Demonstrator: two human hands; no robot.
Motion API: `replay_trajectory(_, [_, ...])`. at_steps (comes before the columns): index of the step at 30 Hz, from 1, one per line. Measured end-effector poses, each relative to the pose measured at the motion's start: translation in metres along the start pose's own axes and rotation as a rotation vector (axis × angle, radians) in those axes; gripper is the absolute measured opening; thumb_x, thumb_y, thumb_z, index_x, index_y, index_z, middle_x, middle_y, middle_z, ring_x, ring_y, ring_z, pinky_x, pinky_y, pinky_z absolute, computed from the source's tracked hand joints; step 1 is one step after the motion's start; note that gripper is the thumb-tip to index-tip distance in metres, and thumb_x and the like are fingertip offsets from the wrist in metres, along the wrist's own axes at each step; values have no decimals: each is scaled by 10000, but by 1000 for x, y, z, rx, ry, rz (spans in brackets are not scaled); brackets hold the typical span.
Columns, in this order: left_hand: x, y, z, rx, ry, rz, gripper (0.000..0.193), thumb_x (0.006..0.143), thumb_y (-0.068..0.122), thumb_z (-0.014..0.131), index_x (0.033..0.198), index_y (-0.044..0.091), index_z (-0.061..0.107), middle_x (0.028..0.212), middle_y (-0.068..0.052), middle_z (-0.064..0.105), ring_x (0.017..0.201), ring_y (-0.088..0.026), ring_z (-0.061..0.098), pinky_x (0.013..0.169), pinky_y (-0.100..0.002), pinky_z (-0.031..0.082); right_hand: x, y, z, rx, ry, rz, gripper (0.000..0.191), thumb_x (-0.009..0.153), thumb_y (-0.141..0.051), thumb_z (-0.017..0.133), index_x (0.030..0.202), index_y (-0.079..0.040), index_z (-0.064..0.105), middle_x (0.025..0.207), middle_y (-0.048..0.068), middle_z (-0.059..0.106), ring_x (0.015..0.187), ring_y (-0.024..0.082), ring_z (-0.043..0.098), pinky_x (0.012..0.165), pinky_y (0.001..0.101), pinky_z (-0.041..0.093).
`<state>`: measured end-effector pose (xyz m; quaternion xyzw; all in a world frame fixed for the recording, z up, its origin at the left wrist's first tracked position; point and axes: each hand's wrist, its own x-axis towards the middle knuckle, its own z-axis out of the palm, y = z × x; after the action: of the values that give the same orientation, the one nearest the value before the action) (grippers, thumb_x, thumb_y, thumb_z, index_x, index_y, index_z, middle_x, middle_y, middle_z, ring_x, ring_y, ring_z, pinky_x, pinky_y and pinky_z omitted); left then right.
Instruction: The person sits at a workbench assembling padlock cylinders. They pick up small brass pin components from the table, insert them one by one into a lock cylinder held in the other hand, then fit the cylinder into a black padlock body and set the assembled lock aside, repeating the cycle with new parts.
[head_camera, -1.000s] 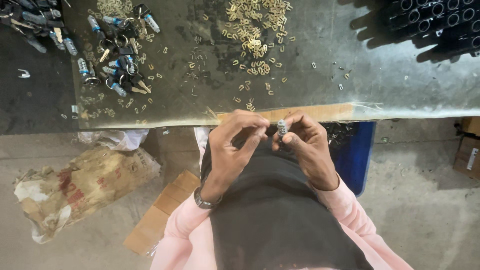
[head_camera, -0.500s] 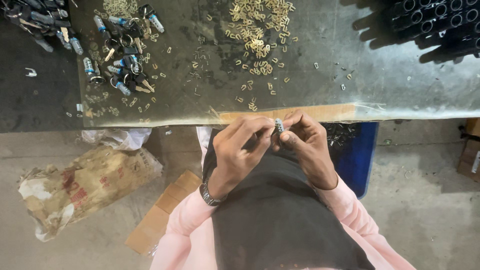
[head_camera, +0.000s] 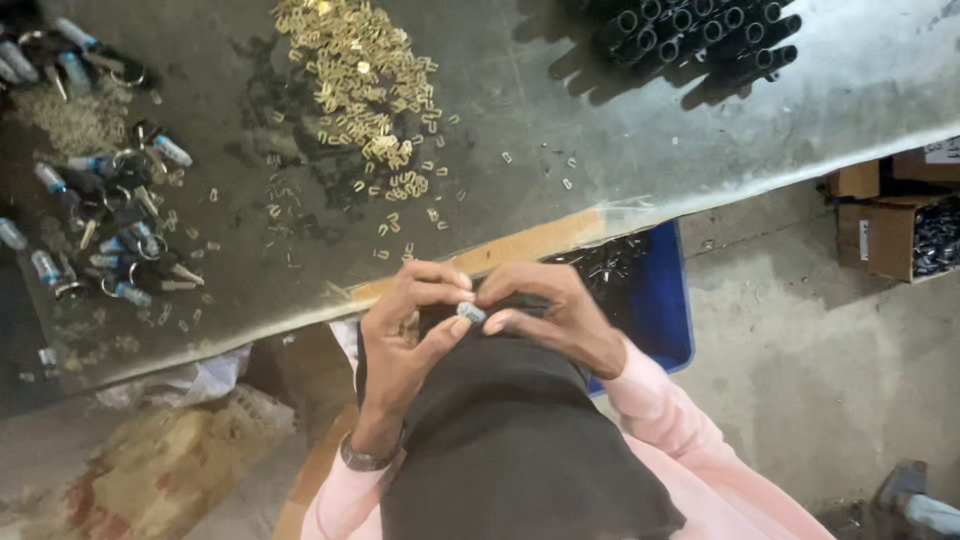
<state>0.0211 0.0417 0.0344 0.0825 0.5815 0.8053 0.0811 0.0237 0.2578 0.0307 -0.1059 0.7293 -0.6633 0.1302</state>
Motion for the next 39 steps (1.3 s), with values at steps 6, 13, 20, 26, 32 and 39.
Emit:
replay_trajectory(6, [-9,-11,0,63,72,-39,168,931,-50,683,1086,1,646,982,-46,662,872,-114,668,794,-246,549,41,7,-90,-745,676,-223,171,1099,-108,791,1209,-83,662,1039,28,617,780,118,613,719,270,492])
replay_trajectory(13, [-14,-18,-1,59,143,-173,190,906,-57,725,1079,-2,670,925,-15,632,681,-36,541,564,-196,422,80,58,-162,-1079,877,-13,382,921,-205,931,1193,-112,681,1061,25,565,862,142,604,727,317,486])
replay_trajectory(20, [-2,-8,-8,-547,218,-448,413,940,157,670,1318,-9,661,902,-27,581,683,-60,516,531,-228,444,64,56,-139,-506,865,-322,298,997,-78,804,1194,-90,581,1272,47,487,1167,178,564,881,339,556])
replay_trajectory(26, [-4,-30,-12,-638,-4,-488,453,947,248,758,1277,-49,665,916,-41,621,732,-84,565,570,-233,465,16,23,-59,200,609,-222,455,934,-289,818,1163,-108,469,1092,126,624,898,216,668,793,339,570])
replay_trajectory(32, [-11,-41,-13,-658,-77,-498,280,994,224,767,1063,-39,699,839,-44,631,708,-105,594,575,-257,501,17,16,-2,269,464,-306,554,898,-383,844,1167,-93,456,1143,80,544,917,200,640,811,312,582])
replay_trajectory(39, [-16,-31,-14,-278,70,-376,183,1004,137,716,1027,-45,724,836,-45,661,702,-84,602,595,-234,505,4,47,29,373,342,-221,447,1004,-333,755,1172,-102,410,875,128,555,683,135,471,608,241,407])
